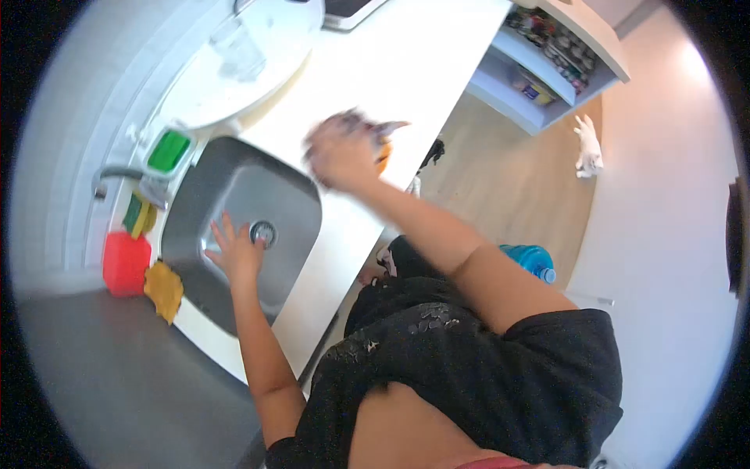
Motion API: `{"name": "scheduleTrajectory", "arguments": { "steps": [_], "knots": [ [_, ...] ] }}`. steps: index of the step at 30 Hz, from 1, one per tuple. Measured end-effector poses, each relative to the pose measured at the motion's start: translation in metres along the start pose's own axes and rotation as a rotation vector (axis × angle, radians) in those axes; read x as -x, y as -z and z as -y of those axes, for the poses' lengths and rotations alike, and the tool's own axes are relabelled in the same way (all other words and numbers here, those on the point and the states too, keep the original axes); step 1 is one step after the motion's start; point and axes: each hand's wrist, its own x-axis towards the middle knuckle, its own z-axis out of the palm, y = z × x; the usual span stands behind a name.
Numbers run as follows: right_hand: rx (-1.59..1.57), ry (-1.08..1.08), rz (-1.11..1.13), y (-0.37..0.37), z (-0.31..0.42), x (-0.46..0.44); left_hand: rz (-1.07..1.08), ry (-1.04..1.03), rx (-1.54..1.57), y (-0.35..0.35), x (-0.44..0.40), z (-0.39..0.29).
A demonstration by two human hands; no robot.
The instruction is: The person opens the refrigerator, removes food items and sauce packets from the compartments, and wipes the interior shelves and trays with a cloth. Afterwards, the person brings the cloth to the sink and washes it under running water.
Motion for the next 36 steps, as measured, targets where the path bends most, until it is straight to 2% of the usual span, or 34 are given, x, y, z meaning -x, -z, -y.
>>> {"name": "scheduleTrajectory", "arguments": {
  "steps": [1, 2, 4, 5, 7, 10, 11, 15, 21, 23, 24, 26, 28, 30, 32, 34, 35, 36],
  "knots": [
    [-0.248, 0.235, -0.056, -0.008, 0.009, 0.018, -0.017, -0.022, 0.049, -0.001, -0.002, -0.008],
    [-0.194, 0.391, -0.186, -0.024, 0.02, 0.025, -0.033, -0.043, 0.095, 0.001, -0.005, -0.017],
    [-0.177, 0.506, -0.14, -0.031, 0.02, 0.025, -0.058, -0.069, 0.109, 0.011, -0.004, -0.042],
    [-0.176, 0.479, -0.159, -0.033, 0.012, 0.019, -0.068, -0.066, 0.126, 0.016, -0.005, -0.052],
    [-0.329, 0.597, -0.149, -0.037, -0.01, 0.014, -0.101, -0.13, 0.187, 0.013, 0.0, -0.063],
    [-0.354, 0.417, -0.267, -0.031, -0.063, -0.018, -0.187, -0.18, 0.276, 0.003, -0.002, -0.076],
    [-0.294, 0.348, -0.14, -0.022, -0.092, -0.029, -0.22, -0.184, 0.311, 0.001, -0.003, -0.082],
    [-0.204, 0.122, -0.141, -0.002, -0.199, -0.067, -0.159, -0.081, 0.487, 0.019, 0.015, -0.131],
    [-0.183, -0.116, -0.156, 0.015, -0.34, -0.143, -0.315, -0.104, 0.59, 0.053, 0.011, -0.212],
    [-0.278, -0.433, -0.402, 0.015, -0.39, -0.166, -0.335, -0.162, 0.602, 0.065, 0.01, -0.246],
    [-0.266, -0.449, -0.425, 0.025, -0.42, -0.172, -0.338, -0.2, 0.622, 0.072, 0.01, -0.265],
    [-0.863, -0.633, -0.487, 0.029, -0.474, -0.173, -0.327, -0.256, 0.606, 0.08, 0.007, -0.301],
    [-0.919, -0.78, -0.425, -0.018, -0.53, -0.157, -0.256, -0.326, 0.708, 0.097, 0.006, -0.336],
    [-2.192, -0.996, -0.409, -0.048, -0.571, -0.12, -0.255, -0.363, 0.741, 0.104, -0.003, -0.362],
    [-2.35, -1.027, -0.512, -0.08, -0.602, -0.063, -0.303, -0.489, 0.716, 0.11, -0.014, -0.379],
    [-2.279, -1.194, -0.611, -0.128, -0.63, -0.016, -0.254, -0.504, 0.712, 0.117, -0.022, -0.406],
    [-2.279, -1.213, -0.62, -0.109, -0.627, 0.012, -0.224, -0.568, 0.751, 0.118, -0.028, -0.418],
    [-2.357, -1.145, -0.638, -0.068, -0.613, 0.044, -0.193, -0.629, 0.788, 0.12, -0.035, -0.43]
  ]
}}
